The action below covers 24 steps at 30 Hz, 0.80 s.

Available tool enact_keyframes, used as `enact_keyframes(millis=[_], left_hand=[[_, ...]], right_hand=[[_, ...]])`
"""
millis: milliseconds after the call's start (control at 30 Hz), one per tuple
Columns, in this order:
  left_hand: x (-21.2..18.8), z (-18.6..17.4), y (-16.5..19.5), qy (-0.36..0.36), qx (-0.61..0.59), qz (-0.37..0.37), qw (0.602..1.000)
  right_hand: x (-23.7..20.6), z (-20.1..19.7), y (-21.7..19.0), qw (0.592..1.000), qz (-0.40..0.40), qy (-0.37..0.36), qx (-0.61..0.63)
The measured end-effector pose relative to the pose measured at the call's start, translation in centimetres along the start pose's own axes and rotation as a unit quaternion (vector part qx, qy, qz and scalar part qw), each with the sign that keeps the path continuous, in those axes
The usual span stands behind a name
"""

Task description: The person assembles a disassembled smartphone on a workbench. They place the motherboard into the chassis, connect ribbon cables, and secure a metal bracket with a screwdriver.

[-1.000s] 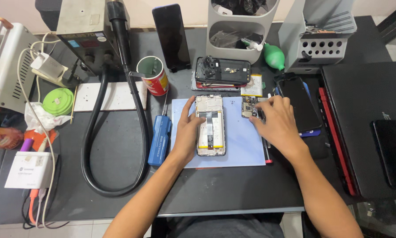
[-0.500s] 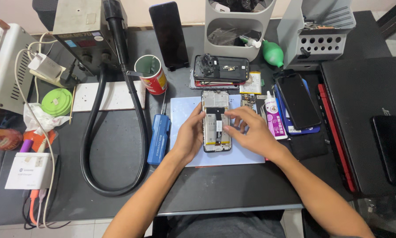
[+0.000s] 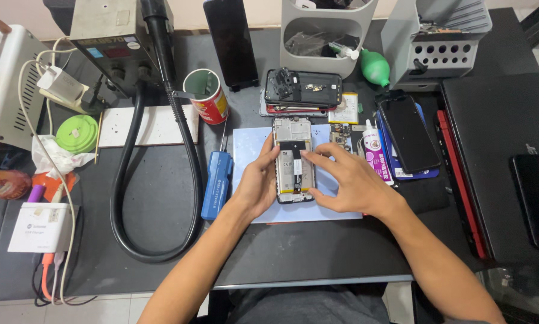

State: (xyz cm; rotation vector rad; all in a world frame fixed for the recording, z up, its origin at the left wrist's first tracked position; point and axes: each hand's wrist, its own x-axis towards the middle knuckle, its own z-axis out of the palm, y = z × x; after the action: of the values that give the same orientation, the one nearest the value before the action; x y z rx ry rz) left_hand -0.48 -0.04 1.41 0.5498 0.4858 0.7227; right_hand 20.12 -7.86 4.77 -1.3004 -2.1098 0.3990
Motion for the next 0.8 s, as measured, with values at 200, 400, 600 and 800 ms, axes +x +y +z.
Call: enact_keyframes(millis=[200,400,600,800], left_hand=[[0.1,0.1,0.2,-0.010,0.003,-0.013,1.000],[0.0,0.0,-0.3,-0.011,0.041,-0.003,0.999],[0.1,-0.4,-0.6,-0.020,0.044,0.010,0.999],[0.2,-1.0,-0.9,-0.003,0.074,-0.017,0.997]], right_hand=[[0.3,0.1,-0.4,0.998,-0.030,0.017,-0.044],[0.1,0.4,-0.7,0.994,-0.065,0.048,-0.080],[0.2,1.1,-1.0,0.989,-0.084,0.057,-0.103],[0.5,0.5,-1.5,0.987,-0.111,0.063,-0.093]])
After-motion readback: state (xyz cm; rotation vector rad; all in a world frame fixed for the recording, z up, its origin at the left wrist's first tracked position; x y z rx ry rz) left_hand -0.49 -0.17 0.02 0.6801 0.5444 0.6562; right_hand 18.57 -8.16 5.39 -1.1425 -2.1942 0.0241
